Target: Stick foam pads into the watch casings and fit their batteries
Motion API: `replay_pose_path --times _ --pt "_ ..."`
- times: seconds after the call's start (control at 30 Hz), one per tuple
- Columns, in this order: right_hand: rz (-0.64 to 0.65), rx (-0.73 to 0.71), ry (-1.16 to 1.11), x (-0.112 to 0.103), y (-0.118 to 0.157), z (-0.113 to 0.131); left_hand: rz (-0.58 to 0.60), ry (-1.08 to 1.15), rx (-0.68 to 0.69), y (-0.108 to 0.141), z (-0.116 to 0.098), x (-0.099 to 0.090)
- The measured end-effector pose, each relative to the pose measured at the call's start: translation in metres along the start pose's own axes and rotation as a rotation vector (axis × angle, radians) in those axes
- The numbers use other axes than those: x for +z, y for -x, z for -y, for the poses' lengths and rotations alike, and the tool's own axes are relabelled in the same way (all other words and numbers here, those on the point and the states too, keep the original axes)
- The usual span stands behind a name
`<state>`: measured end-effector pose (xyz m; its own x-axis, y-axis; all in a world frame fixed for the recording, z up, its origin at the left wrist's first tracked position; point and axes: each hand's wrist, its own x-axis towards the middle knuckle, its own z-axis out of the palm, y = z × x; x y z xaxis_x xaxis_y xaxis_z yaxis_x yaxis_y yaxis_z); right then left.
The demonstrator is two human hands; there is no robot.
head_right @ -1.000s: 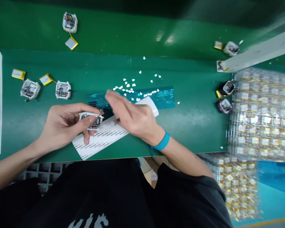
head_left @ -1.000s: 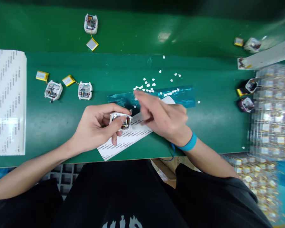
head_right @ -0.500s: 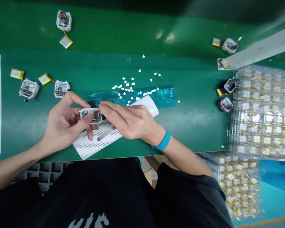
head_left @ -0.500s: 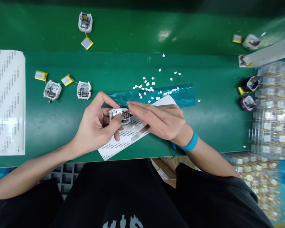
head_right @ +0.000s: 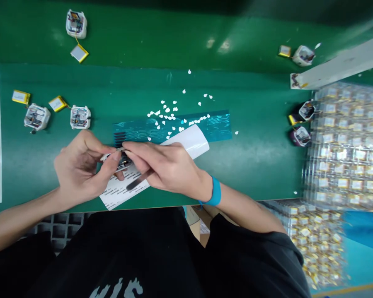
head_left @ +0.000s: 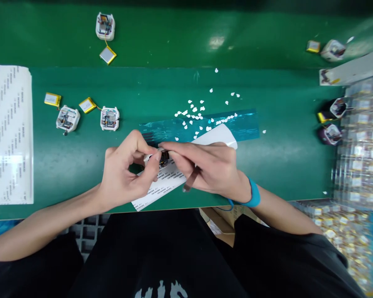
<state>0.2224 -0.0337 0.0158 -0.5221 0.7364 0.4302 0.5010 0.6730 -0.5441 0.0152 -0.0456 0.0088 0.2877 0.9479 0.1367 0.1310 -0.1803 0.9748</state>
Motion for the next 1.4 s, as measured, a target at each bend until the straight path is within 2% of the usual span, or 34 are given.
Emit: replay_pose_path --times 0.1,0.23,0.37,0.5,0.53,0.6,0.67,0.77,0.87,0.97,1.1,1.23,1.4 --pt "0.001 0.194 -0.274 -0.001 -0.006 0.001 0.013 0.009 0.051 -0.002 -0.002 -0.002" --pt "-0.001 0.339 -0.434 0.000 -0.008 0.006 0.060 0.011 0.109 -0.001 -0.001 -0.003" --pt "-0.083 0.382 -0.487 0.004 -0.005 0.010 0.082 0.006 0.110 0.000 0.005 -0.001" --pt "-0.053 0.305 -0.426 -0.008 -0.009 0.002 0.071 -0.142 0.158 -0.005 0.001 0.000" --pt "-0.028 0.291 -0.450 -0.015 -0.011 0.000 0.097 -0.188 0.200 -0.006 -0.001 0.000" --pt "0.004 0.331 -0.581 -0.029 -0.016 -0.004 0.219 -0.216 0.301 -0.008 -0.005 0.000" --pt "-0.044 0.407 -0.650 -0.041 -0.019 -0.007 0.372 -0.202 0.405 -0.009 -0.007 0.000" --pt "-0.148 0.475 -0.497 -0.051 -0.012 -0.013 0.509 -0.348 0.522 -0.009 -0.004 0.004" --pt "-0.089 0.538 -0.523 -0.054 0.009 -0.028 0.573 -0.535 0.538 -0.007 0.002 0.010" --pt "0.002 0.578 -0.533 -0.055 0.034 -0.042 0.596 -0.598 0.531 -0.005 0.006 0.013" --pt "-0.023 0.614 -0.548 -0.053 0.058 -0.051 0.601 -0.617 0.504 -0.004 0.007 0.014" --pt "-0.033 0.565 -0.539 -0.048 0.064 -0.052 0.591 -0.631 0.512 -0.007 0.005 0.014" --pt "0.066 0.506 -0.501 -0.054 0.061 -0.051 0.571 -0.661 0.542 -0.009 0.003 0.015"
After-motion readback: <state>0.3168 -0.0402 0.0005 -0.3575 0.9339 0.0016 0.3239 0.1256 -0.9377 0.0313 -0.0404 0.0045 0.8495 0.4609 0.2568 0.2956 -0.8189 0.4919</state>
